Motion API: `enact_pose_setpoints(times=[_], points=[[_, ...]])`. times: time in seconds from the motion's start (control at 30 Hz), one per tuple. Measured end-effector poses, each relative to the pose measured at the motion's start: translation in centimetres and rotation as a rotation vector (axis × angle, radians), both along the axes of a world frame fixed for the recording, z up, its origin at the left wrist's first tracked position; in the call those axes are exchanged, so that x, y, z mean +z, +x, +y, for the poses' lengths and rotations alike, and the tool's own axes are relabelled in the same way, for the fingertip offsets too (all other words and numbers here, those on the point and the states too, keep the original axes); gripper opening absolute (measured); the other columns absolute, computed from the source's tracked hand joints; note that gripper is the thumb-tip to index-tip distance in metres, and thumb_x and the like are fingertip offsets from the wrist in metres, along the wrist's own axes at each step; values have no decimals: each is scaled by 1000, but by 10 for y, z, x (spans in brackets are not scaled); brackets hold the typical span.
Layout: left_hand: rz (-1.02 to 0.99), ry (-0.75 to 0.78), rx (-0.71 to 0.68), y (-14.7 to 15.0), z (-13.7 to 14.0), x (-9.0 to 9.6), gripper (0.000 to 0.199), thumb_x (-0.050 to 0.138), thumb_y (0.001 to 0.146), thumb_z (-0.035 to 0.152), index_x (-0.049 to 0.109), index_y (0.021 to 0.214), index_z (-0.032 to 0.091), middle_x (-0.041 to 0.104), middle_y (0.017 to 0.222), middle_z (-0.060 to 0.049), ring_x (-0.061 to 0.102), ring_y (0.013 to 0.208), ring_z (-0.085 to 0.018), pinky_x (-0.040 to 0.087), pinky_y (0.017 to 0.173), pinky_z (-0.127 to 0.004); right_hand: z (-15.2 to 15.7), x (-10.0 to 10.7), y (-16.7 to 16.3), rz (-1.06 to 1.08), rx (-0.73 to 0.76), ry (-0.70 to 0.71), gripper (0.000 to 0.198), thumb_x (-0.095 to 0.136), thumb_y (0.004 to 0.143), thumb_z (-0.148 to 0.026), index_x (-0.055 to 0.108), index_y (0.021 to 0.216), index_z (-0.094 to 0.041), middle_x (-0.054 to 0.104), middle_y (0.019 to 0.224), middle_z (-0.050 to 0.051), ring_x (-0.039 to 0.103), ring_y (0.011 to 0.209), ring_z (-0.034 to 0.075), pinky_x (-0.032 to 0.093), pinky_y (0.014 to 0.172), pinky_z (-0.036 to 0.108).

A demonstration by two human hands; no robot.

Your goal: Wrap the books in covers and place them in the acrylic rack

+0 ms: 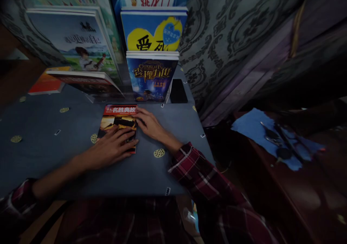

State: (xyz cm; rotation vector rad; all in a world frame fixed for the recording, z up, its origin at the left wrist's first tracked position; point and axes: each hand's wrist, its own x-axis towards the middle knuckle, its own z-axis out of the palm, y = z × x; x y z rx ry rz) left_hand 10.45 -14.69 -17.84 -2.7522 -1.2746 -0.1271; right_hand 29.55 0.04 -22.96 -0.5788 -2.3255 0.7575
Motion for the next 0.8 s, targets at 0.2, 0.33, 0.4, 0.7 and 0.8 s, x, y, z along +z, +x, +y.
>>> enact_pose_setpoints(times=[0.2, 0.33, 0.4, 0.7, 0.8], points=[[-104, 78, -34, -3, -2, -20, 34, 54, 103, 24, 59, 137, 25, 65, 137, -10, 52, 137, -29, 40, 114, -54, -2, 2, 0, -39, -3, 21, 29, 49, 101, -24, 69, 123, -19, 57, 150, 15, 53, 141, 26, 45, 115, 50], [-118, 67, -24, 3, -12, -21, 41, 50, 100, 11, 58, 138, 23, 65, 136, -11, 55, 134, -26, 44, 114, -50, -3, 1, 0, -83, -5, 62, 30, 53, 101, -29, 67, 126, -19, 55, 151, 16, 54, 140, 28, 46, 114, 51], [-131, 34, 1, 7, -14, -16, 41, 49, 99, 9, 60, 135, 23, 66, 135, -12, 57, 133, -27, 45, 114, -49, -4, 0, 0, -100, -8, 82, 31, 54, 101, -32, 66, 127, -20, 55, 152, 16, 53, 140, 28, 46, 114, 52], [-449, -182, 128, -52, -1, -5, 34, 44, 107, 33, 67, 130, 23, 65, 137, -10, 59, 130, -22, 47, 112, -40, -10, 2, 0, -190, -11, 211, 36, 50, 102, -35, 64, 131, -19, 58, 149, 18, 57, 136, 31, 48, 108, 56], [-448, -264, 254, -89, -9, -11, 50, 53, 103, 47, 53, 148, 27, 52, 154, -11, 48, 143, -26, 39, 119, -45, -22, 7, -5, -173, 39, 292, 32, 51, 102, -32, 67, 126, -18, 66, 139, 18, 60, 131, 32, 44, 110, 60]])
